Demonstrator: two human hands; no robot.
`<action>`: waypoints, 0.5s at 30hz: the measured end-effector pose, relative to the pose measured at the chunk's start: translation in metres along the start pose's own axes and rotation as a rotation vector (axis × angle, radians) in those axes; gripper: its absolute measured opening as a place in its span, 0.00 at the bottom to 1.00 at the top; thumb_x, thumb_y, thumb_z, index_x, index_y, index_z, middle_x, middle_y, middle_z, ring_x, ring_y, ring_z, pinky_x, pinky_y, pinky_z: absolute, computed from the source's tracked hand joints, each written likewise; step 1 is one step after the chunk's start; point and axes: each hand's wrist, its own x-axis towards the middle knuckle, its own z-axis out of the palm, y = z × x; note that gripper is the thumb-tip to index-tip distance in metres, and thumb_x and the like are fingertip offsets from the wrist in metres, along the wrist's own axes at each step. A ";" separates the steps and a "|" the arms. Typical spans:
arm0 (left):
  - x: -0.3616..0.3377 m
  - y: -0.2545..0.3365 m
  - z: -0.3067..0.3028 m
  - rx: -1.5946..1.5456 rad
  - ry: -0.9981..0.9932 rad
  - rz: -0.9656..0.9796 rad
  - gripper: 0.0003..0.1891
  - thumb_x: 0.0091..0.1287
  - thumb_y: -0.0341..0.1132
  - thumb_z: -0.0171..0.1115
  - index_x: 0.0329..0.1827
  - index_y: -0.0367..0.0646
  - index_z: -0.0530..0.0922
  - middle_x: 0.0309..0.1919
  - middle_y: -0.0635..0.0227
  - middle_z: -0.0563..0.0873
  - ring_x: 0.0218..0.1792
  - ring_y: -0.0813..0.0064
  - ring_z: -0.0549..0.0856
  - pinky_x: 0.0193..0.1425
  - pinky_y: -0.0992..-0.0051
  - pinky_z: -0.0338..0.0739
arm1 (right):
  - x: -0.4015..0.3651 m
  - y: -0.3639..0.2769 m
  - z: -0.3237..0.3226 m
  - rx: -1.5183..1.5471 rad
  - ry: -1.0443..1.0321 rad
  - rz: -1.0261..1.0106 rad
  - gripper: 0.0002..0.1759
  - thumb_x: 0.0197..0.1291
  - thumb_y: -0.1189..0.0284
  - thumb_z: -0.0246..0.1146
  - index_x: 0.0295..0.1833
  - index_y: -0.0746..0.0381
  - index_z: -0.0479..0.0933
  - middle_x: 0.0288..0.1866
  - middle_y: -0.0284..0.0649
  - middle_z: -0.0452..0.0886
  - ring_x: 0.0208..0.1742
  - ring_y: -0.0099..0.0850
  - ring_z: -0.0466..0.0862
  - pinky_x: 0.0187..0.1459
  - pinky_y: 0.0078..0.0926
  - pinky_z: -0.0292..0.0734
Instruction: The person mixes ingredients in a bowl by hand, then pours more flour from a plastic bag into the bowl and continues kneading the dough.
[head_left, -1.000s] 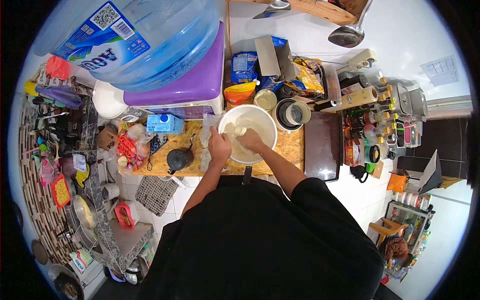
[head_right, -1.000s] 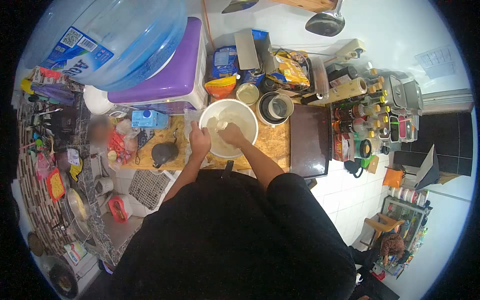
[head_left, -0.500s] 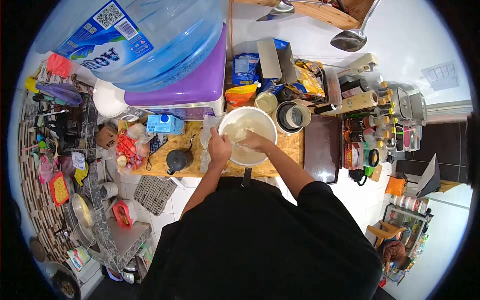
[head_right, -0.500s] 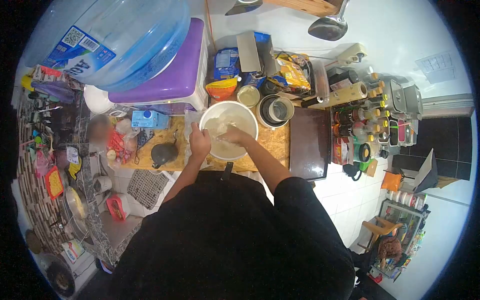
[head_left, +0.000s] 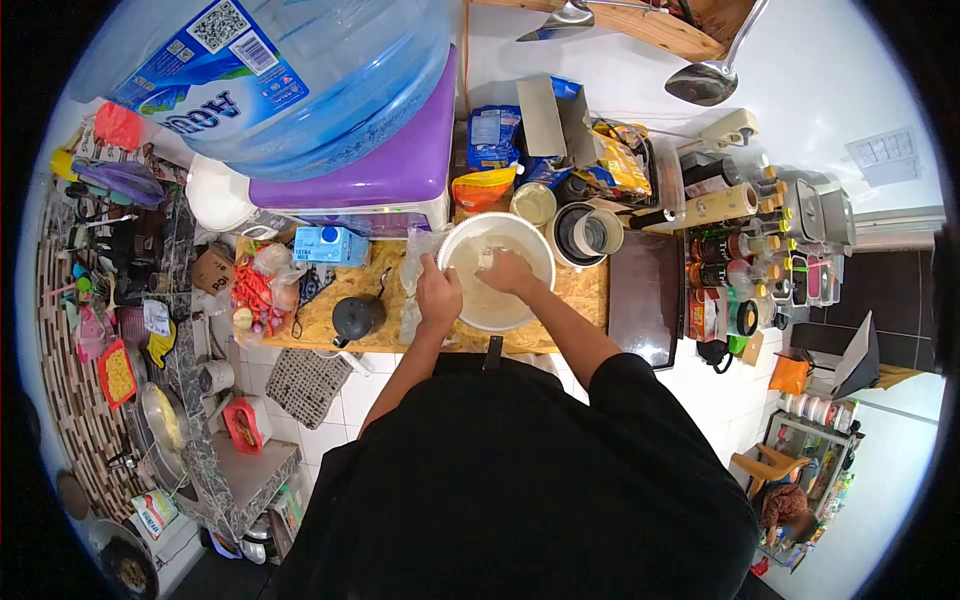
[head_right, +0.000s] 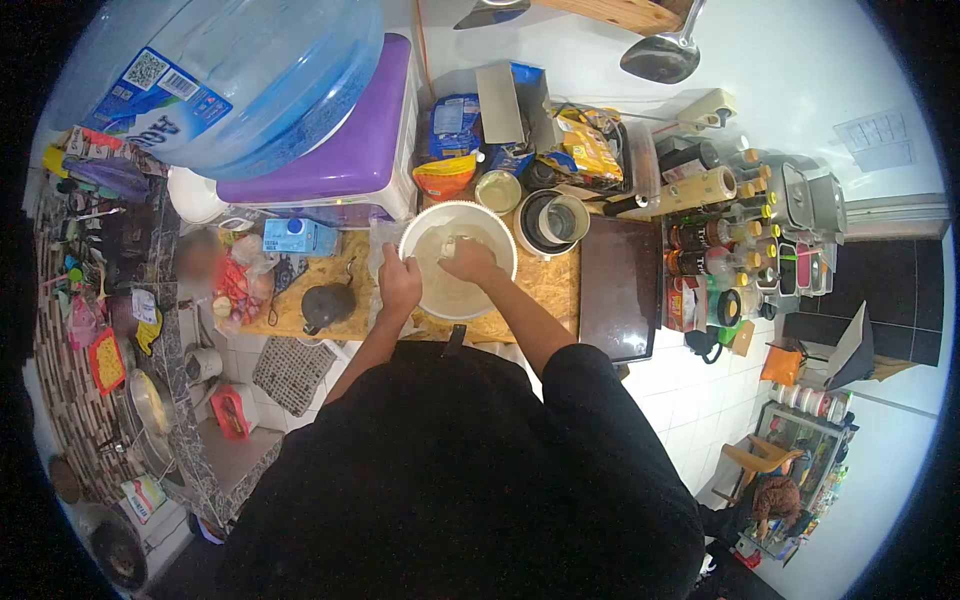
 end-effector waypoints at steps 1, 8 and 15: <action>-0.001 -0.001 0.000 0.002 -0.001 -0.003 0.19 0.62 0.32 0.56 0.53 0.32 0.64 0.34 0.37 0.82 0.38 0.37 0.82 0.43 0.46 0.73 | -0.003 -0.010 -0.006 -0.029 -0.064 0.074 0.37 0.54 0.48 0.61 0.58 0.68 0.76 0.56 0.59 0.79 0.58 0.50 0.79 0.59 0.44 0.73; -0.002 0.007 -0.007 -0.007 -0.005 0.024 0.19 0.62 0.30 0.56 0.52 0.31 0.64 0.33 0.37 0.82 0.37 0.37 0.82 0.42 0.47 0.73 | 0.003 -0.003 0.022 0.086 -0.129 0.012 0.29 0.64 0.53 0.52 0.52 0.71 0.78 0.53 0.61 0.79 0.56 0.52 0.80 0.58 0.47 0.74; 0.000 0.001 -0.001 0.046 -0.024 -0.009 0.20 0.62 0.30 0.58 0.54 0.31 0.63 0.35 0.38 0.82 0.38 0.37 0.82 0.43 0.46 0.74 | -0.006 -0.005 -0.001 -0.228 -0.195 -0.206 0.19 0.59 0.65 0.55 0.47 0.71 0.76 0.41 0.61 0.82 0.43 0.55 0.83 0.49 0.48 0.77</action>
